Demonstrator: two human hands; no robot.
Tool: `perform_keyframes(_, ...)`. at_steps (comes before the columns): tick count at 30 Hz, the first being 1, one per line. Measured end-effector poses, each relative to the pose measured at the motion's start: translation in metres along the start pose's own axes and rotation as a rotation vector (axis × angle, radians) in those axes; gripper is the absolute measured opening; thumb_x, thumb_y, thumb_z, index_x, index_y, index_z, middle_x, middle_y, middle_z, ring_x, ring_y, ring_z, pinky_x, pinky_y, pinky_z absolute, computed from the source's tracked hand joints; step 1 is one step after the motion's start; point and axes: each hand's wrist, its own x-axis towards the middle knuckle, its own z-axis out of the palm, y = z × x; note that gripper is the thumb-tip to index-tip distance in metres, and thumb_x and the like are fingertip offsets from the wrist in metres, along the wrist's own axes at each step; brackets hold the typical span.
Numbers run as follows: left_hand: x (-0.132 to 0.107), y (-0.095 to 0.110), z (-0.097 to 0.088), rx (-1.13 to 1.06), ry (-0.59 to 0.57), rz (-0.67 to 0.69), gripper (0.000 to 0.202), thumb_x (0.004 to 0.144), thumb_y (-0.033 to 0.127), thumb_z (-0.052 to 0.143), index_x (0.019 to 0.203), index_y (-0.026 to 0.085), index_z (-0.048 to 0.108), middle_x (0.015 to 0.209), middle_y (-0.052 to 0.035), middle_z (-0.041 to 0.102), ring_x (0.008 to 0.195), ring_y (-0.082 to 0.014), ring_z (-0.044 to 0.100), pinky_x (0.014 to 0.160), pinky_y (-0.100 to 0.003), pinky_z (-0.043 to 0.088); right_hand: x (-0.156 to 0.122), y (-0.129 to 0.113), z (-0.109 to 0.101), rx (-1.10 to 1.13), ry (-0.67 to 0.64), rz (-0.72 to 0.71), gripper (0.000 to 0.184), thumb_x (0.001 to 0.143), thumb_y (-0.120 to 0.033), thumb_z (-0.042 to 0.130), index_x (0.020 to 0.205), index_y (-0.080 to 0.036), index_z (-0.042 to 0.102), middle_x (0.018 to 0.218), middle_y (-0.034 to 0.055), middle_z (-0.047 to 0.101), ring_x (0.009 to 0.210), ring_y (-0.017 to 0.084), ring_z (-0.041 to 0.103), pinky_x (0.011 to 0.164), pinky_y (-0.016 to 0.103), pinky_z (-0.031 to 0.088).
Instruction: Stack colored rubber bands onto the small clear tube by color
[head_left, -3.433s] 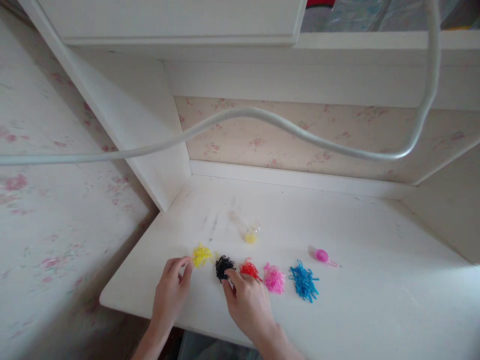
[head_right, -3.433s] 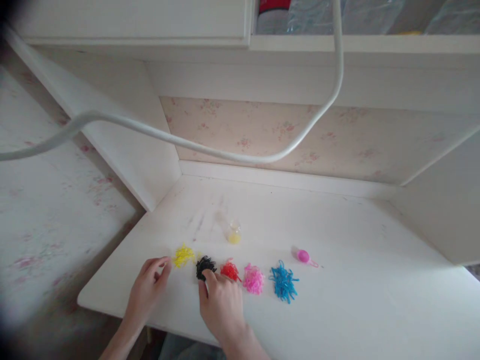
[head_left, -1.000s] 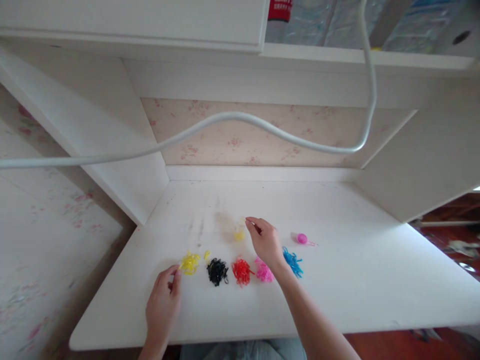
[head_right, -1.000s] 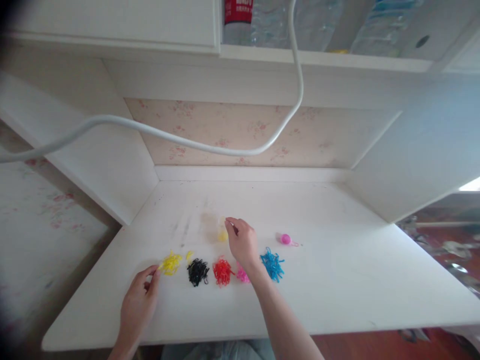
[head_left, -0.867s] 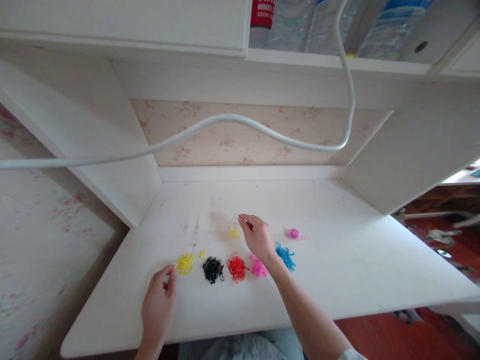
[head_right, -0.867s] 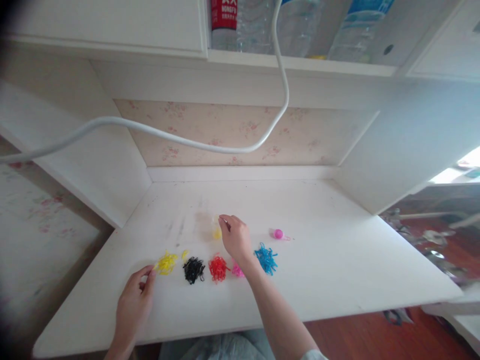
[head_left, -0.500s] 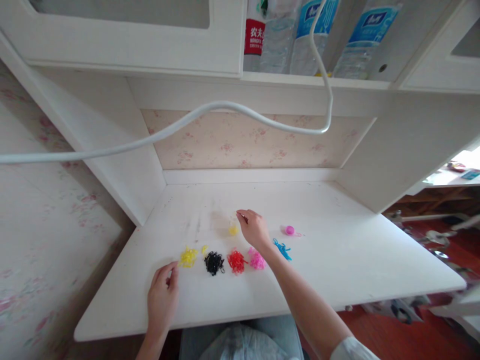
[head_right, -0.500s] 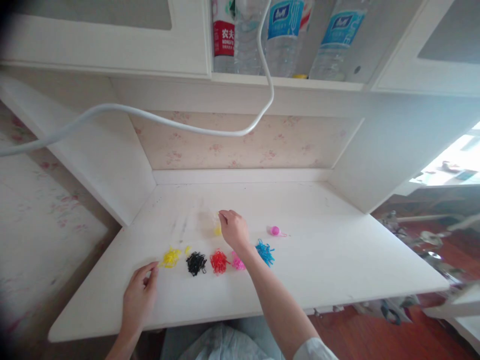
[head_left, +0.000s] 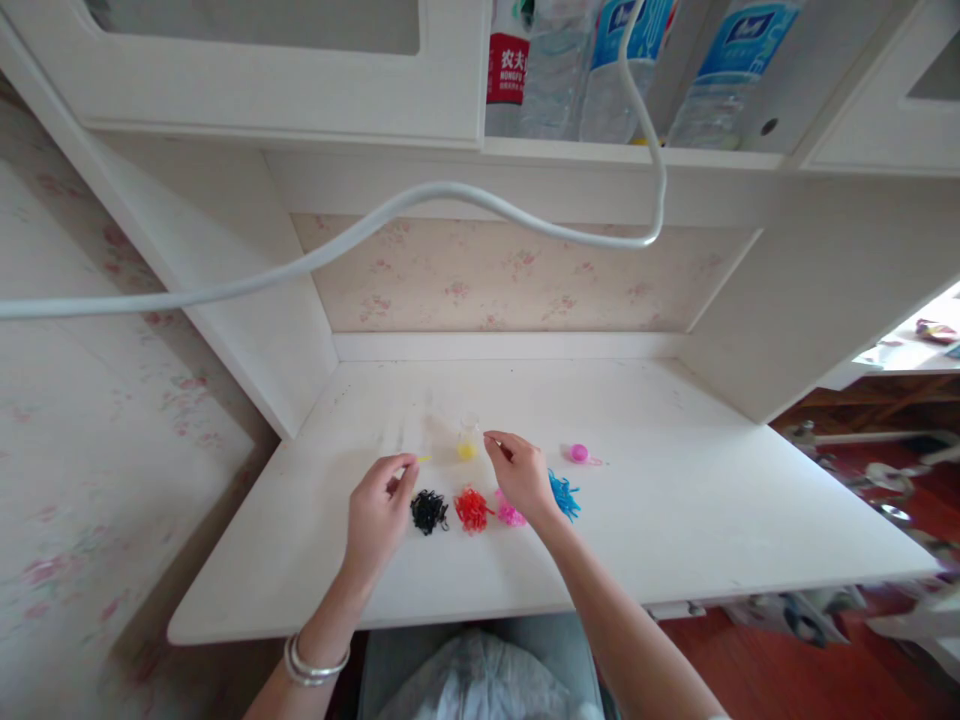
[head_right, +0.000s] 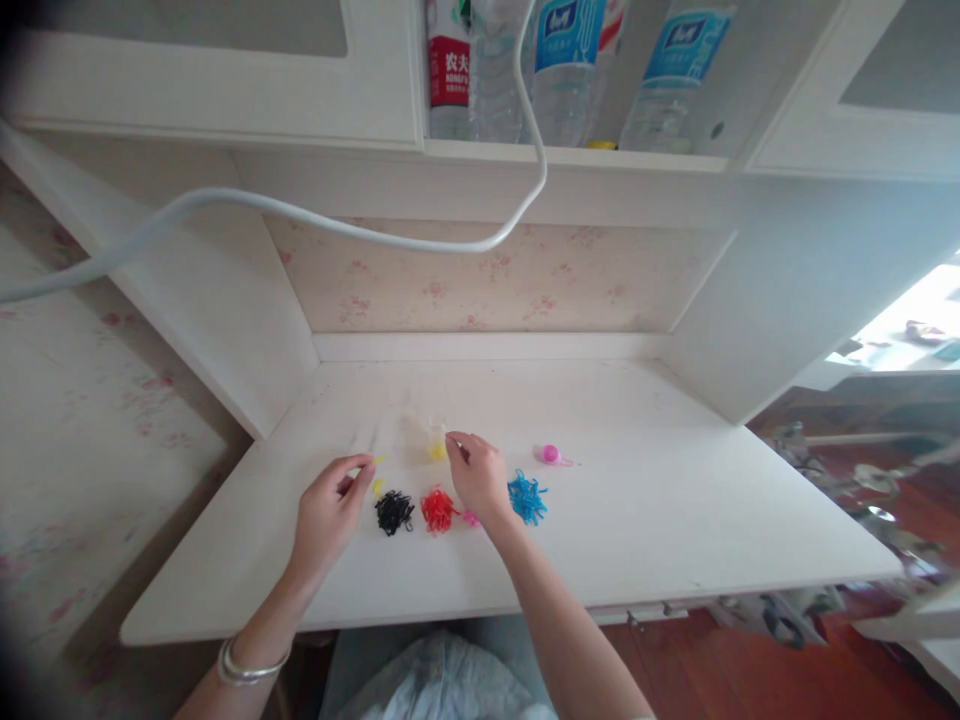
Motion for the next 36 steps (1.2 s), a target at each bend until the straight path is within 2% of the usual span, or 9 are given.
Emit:
perform_keyframes(4,0.037,0.023,0.03,-0.032,-0.024,0.191,0.025,0.09,0.035,0.047,0.093,0.019,0.065,0.096,-0.0051,0.063,0.084,-0.0136,0.06,0.069,-0.023,0.049,-0.052,0.003,0.01,0.127,-0.145,0.05,0.03,0.09,-0.032,0.044,0.093,-0.021,0.072,0.084,0.0027,0.071,0.071,0.015,0.061,0.068,0.024,0.045)
perform_keyframes(9,0.067,0.025,0.065,0.019,-0.069,0.231,0.02,0.089,0.028,0.049,0.094,0.019,0.066,0.095,-0.0038,0.061,0.077,-0.011,0.059,0.071,-0.023,0.048,-0.097,0.004,0.018,0.222,-0.293,0.057,0.028,0.091,-0.03,0.045,0.087,-0.021,0.072,0.076,0.0017,0.068,0.065,0.014,0.058,0.058,0.022,0.042)
perform_keyframes(12,0.074,0.02,0.075,0.065,-0.073,0.22,0.02,0.089,0.027,0.049,0.094,0.02,0.067,0.096,-0.0028,0.061,0.072,-0.01,0.059,0.073,-0.024,0.048,-0.102,0.009,0.016,0.25,-0.3,0.08,0.028,0.091,-0.03,0.046,0.088,-0.021,0.071,0.078,0.002,0.067,0.064,0.014,0.056,0.057,0.022,0.04)
perform_keyframes(18,0.076,0.015,0.082,0.072,-0.093,0.189,0.021,0.089,0.027,0.048,0.095,0.02,0.067,0.097,-0.003,0.061,0.07,-0.0102,0.058,0.073,-0.025,0.048,-0.09,0.017,0.015,0.235,-0.315,0.056,0.028,0.091,-0.031,0.046,0.084,-0.019,0.07,0.072,0.0018,0.065,0.062,0.013,0.053,0.055,0.022,0.037)
perform_keyframes(21,0.076,0.018,0.076,0.017,-0.101,0.209,0.022,0.09,0.027,0.046,0.097,0.02,0.066,0.097,-0.0034,0.062,0.08,-0.0117,0.06,0.075,-0.024,0.048,-0.083,0.016,0.018,0.23,-0.343,0.04,0.028,0.092,-0.03,0.045,0.087,-0.02,0.07,0.075,0.0014,0.066,0.066,0.013,0.055,0.058,0.021,0.038)
perform_keyframes(25,0.066,0.011,0.049,-0.026,-0.019,0.147,0.023,0.091,0.03,0.045,0.099,0.02,0.065,0.098,-0.004,0.062,0.088,-0.0132,0.059,0.072,-0.023,0.048,-0.069,0.008,0.019,0.143,-0.377,0.009,0.027,0.092,-0.027,0.043,0.09,-0.022,0.07,0.08,0.0009,0.067,0.071,0.013,0.058,0.063,0.021,0.04)
perform_keyframes(31,0.008,-0.046,-0.001,0.092,0.023,-0.08,0.025,0.09,0.036,0.046,0.096,0.02,0.063,0.099,-0.0042,0.063,0.085,-0.0149,0.06,0.07,-0.025,0.049,-0.039,-0.016,0.031,-0.132,-0.489,-0.026,0.03,0.093,-0.029,0.041,0.093,-0.025,0.071,0.087,0.0023,0.069,0.08,0.015,0.062,0.069,0.021,0.041)
perform_keyframes(33,-0.018,-0.068,-0.012,0.164,0.016,-0.151,0.027,0.09,0.037,0.044,0.098,0.019,0.063,0.099,-0.0047,0.063,0.083,-0.0149,0.06,0.07,-0.026,0.049,-0.029,-0.024,0.041,-0.232,-0.523,-0.042,0.029,0.093,-0.031,0.041,0.094,-0.027,0.07,0.09,0.0017,0.069,0.082,0.015,0.063,0.069,0.022,0.041)
perform_keyframes(36,-0.051,-0.087,-0.02,0.313,-0.011,-0.23,0.028,0.091,0.037,0.043,0.102,0.019,0.061,0.098,-0.0039,0.062,0.065,-0.0113,0.058,0.066,-0.026,0.049,-0.013,-0.032,0.062,-0.406,-0.577,-0.093,0.032,0.094,-0.031,0.037,0.094,-0.029,0.069,0.094,0.0013,0.069,0.084,0.017,0.064,0.068,0.024,0.042)
